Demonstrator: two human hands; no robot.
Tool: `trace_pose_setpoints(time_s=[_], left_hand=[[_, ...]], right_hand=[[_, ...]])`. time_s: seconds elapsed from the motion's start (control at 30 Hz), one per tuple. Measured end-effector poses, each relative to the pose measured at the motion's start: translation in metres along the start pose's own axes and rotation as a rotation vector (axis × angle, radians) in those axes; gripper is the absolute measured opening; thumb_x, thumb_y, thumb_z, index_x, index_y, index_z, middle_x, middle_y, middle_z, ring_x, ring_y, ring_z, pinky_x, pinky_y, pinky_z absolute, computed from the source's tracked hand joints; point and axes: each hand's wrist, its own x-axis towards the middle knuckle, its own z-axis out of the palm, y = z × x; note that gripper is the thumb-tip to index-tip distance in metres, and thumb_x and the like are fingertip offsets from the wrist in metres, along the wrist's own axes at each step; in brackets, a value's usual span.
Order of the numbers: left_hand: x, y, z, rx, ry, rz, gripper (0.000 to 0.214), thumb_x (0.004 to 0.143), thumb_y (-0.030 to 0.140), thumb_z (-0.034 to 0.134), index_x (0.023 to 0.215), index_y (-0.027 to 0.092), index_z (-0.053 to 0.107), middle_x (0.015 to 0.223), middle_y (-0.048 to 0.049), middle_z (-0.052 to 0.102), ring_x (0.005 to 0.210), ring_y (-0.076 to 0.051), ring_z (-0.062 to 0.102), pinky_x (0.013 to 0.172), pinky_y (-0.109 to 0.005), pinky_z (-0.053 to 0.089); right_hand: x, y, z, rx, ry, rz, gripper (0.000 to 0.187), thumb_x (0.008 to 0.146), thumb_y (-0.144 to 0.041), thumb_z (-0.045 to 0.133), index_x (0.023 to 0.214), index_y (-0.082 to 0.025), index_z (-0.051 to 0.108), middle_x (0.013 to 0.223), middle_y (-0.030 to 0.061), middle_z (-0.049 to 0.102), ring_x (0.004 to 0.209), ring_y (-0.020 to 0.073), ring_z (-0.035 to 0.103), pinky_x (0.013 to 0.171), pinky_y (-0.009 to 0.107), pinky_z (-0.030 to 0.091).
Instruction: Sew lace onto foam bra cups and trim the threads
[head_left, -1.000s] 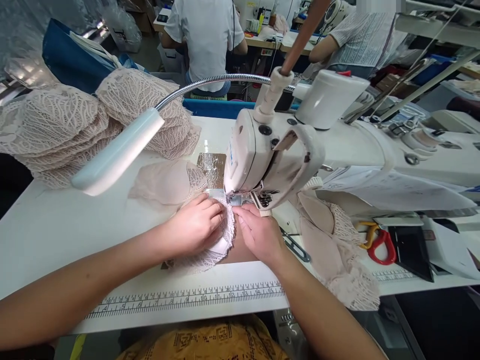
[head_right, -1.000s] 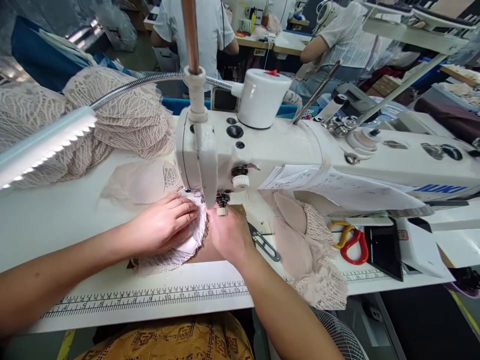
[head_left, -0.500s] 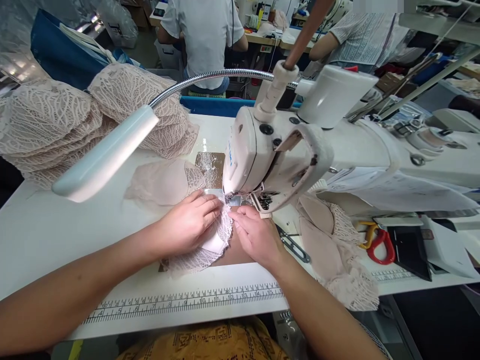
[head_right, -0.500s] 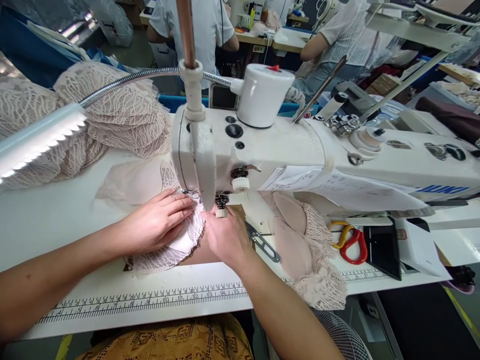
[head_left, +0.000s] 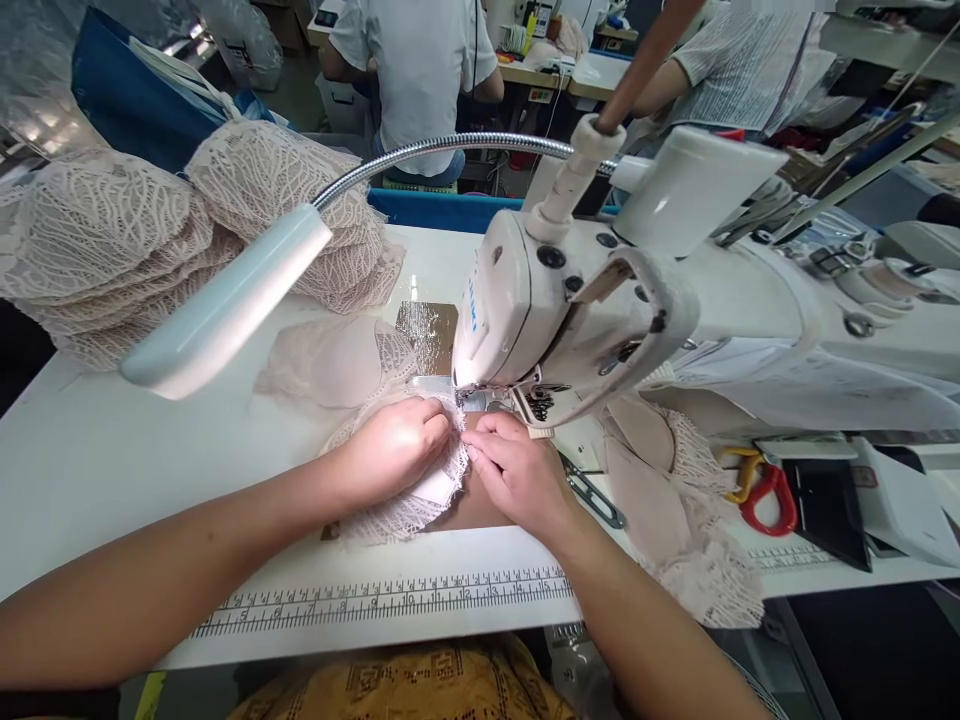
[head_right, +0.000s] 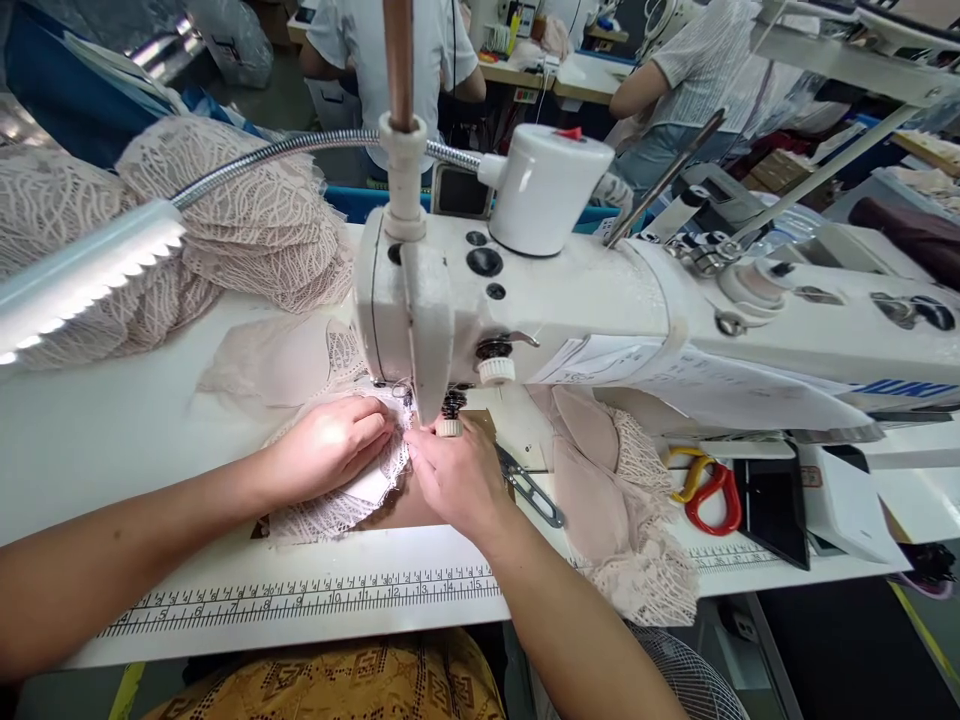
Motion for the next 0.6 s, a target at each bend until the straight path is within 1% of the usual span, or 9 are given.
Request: trace_pose_setpoints(time_s=[0.1, 0.2, 0.27, 0.33, 0.4, 0.47, 0.53, 0.6], left_hand=[[-0.0011, -0.0017, -0.0046, -0.112, -0.011, -0.059, 0.026, 0.095, 0.020, 0.047, 0.076, 0.012, 0.062, 0.073, -0.0061, 0.059, 0.066, -0.017, 0.055, 0.060, -0.028, 0.046], [-0.0021, -0.0032, -0.0080, -0.259, -0.001, -0.121, 0.020, 0.094, 0.021, 0.050, 0.081, 0.013, 0.064, 0.080, -0.0074, 0.064, 0.074, -0.018, 0.060, 0.068, -0.029, 0.050], [-0.0023, -0.0042, -0.0086, -0.355, 0.011, -0.171, 0.018, 0.093, 0.021, 0.052, 0.082, 0.013, 0.065, 0.083, -0.0074, 0.065, 0.078, -0.018, 0.061, 0.071, -0.029, 0.052], [-0.0025, -0.0049, -0.0080, -0.406, 0.020, -0.204, 0.019, 0.092, 0.022, 0.052, 0.081, 0.013, 0.065, 0.084, -0.0074, 0.065, 0.078, -0.017, 0.061, 0.071, -0.029, 0.052], [-0.0029, -0.0047, -0.0070, -0.389, 0.012, -0.179, 0.020, 0.093, 0.022, 0.052, 0.082, 0.013, 0.066, 0.084, -0.0081, 0.066, 0.079, -0.018, 0.061, 0.072, -0.031, 0.052], [-0.0032, -0.0040, -0.0060, -0.320, 0.003, -0.124, 0.020, 0.093, 0.021, 0.051, 0.084, 0.012, 0.067, 0.084, -0.0086, 0.066, 0.079, -0.019, 0.061, 0.071, -0.032, 0.051], [-0.0032, -0.0034, -0.0057, -0.271, -0.001, -0.090, 0.021, 0.093, 0.021, 0.050, 0.086, 0.012, 0.067, 0.083, -0.0086, 0.066, 0.077, -0.019, 0.060, 0.069, -0.031, 0.051], [-0.0026, -0.0035, -0.0060, -0.283, -0.005, -0.105, 0.021, 0.093, 0.021, 0.050, 0.084, 0.012, 0.067, 0.083, -0.0083, 0.065, 0.076, -0.019, 0.060, 0.068, -0.031, 0.050]], right_hand=[[-0.0008, 0.0009, 0.0000, 0.014, 0.011, -0.026, 0.024, 0.089, -0.014, 0.052, 0.095, -0.021, 0.074, 0.083, 0.0051, 0.065, 0.077, 0.0173, 0.059, 0.065, 0.027, 0.044], [-0.0011, 0.0013, 0.0005, 0.015, 0.009, -0.055, 0.027, 0.089, -0.015, 0.051, 0.104, -0.020, 0.073, 0.086, 0.0061, 0.066, 0.079, 0.0178, 0.060, 0.065, 0.027, 0.045], [-0.0011, 0.0012, 0.0008, 0.003, -0.015, -0.071, 0.029, 0.090, -0.016, 0.051, 0.109, -0.019, 0.071, 0.088, 0.0069, 0.066, 0.080, 0.0184, 0.060, 0.066, 0.028, 0.046], [-0.0012, 0.0009, 0.0008, -0.001, -0.019, -0.066, 0.030, 0.089, -0.016, 0.051, 0.112, -0.019, 0.070, 0.088, 0.0069, 0.066, 0.080, 0.0188, 0.061, 0.066, 0.028, 0.047], [-0.0016, 0.0008, 0.0009, 0.010, 0.013, -0.041, 0.028, 0.090, -0.017, 0.051, 0.110, -0.020, 0.070, 0.088, 0.0063, 0.067, 0.080, 0.0186, 0.062, 0.068, 0.028, 0.047], [-0.0017, 0.0007, 0.0011, 0.019, 0.048, -0.012, 0.024, 0.090, -0.019, 0.053, 0.107, -0.020, 0.070, 0.087, 0.0056, 0.067, 0.078, 0.0183, 0.062, 0.069, 0.028, 0.048], [-0.0011, 0.0004, 0.0017, 0.005, 0.044, -0.001, 0.022, 0.089, -0.019, 0.054, 0.104, -0.021, 0.070, 0.086, 0.0051, 0.067, 0.078, 0.0183, 0.062, 0.068, 0.028, 0.047], [0.0001, -0.0002, 0.0026, -0.025, 0.019, 0.001, 0.023, 0.087, -0.016, 0.054, 0.101, -0.023, 0.070, 0.085, 0.0047, 0.066, 0.078, 0.0183, 0.061, 0.068, 0.027, 0.046]])
